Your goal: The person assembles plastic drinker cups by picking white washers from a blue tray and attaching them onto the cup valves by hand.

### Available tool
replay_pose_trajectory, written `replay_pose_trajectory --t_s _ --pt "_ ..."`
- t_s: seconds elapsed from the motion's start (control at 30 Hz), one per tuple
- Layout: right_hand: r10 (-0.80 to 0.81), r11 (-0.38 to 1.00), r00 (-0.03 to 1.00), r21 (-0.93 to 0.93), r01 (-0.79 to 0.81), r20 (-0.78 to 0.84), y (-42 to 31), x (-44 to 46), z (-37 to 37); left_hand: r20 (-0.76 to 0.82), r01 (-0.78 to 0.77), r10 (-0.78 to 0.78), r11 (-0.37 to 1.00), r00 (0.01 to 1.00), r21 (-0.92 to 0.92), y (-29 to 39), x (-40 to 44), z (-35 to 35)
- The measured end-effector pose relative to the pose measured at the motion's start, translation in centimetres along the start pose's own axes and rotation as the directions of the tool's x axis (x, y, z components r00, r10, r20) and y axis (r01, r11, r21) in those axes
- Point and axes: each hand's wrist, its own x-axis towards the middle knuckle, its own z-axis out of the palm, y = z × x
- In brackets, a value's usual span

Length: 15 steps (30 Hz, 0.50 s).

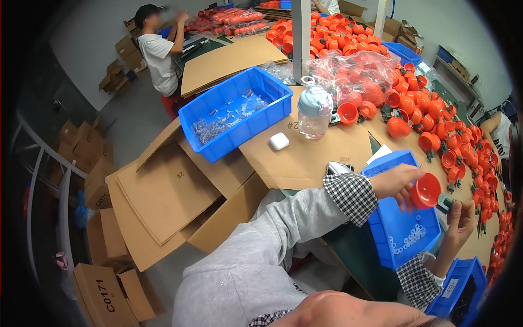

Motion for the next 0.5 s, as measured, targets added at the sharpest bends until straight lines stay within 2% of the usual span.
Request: replay_pose_trajectory --t_s 0.03,0.07,0.13,0.17,0.2,0.27,0.3,0.33,0.37,0.4,0.47,0.5 --pt "0.001 1.000 1.000 -0.001 -0.001 0.001 -0.1 0.0 0.0 0.001 -0.084 0.085 0.991 0.996 -0.105 0.3 -0.4 0.7" --pt "-0.008 1.000 1.000 0.003 0.008 -0.004 -0.2 0.1 0.1 0.000 -0.085 0.085 0.991 0.996 -0.105 -0.1 -0.3 0.8" --pt "-0.026 1.000 1.000 0.008 0.026 -0.018 -0.5 0.3 0.0 0.055 -0.417 0.445 0.870 0.894 -0.263 -0.7 0.3 0.9" --pt "-0.035 0.999 0.999 0.009 0.036 -0.028 -0.6 0.3 -0.1 -0.012 -0.404 0.427 0.846 0.904 -0.347 -0.2 0.1 0.9" --pt "-0.044 0.999 0.998 0.009 0.044 -0.039 -0.7 0.3 -0.2 -0.007 -0.401 0.426 0.847 0.905 -0.348 -0.2 0.3 0.3" --pt "-0.049 0.999 0.999 0.002 0.049 -0.021 -0.1 0.3 -0.3 -0.130 -0.269 0.236 0.876 0.963 -0.401 -0.2 0.7 -1.0" --pt "-0.054 0.999 0.999 -0.004 0.054 0.003 0.2 0.2 -0.3 -0.259 -0.244 0.164 0.918 0.952 -0.314 -0.4 1.0 -0.6" --pt "-0.055 0.998 0.999 -0.005 0.055 0.000 0.1 0.1 0.0 -0.256 -0.243 0.164 0.918 0.953 -0.314 -0.6 0.8 -0.6" --pt "-0.044 0.999 0.999 -0.023 0.045 0.010 -0.1 0.0 0.4 -0.152 -0.013 -0.017 0.980 0.988 -0.199 0.0 0.0 -0.2" --pt "-0.033 0.999 0.999 -0.042 0.034 0.021 -0.3 -0.1 0.7 -0.072 0.209 -0.213 0.976 0.974 -0.058 0.2 -0.4 0.0" --pt "-0.057 0.996 0.997 -0.069 0.060 0.048 -0.5 -0.1 0.5 -0.088 0.209 -0.212 0.977 0.973 -0.045 -0.7 0.3 0.1" --pt "-0.047 0.996 0.998 -0.071 0.049 0.041 -0.5 0.0 0.3 -0.077 0.057 -0.054 0.998 0.996 0.038 -1.0 0.6 -0.2"
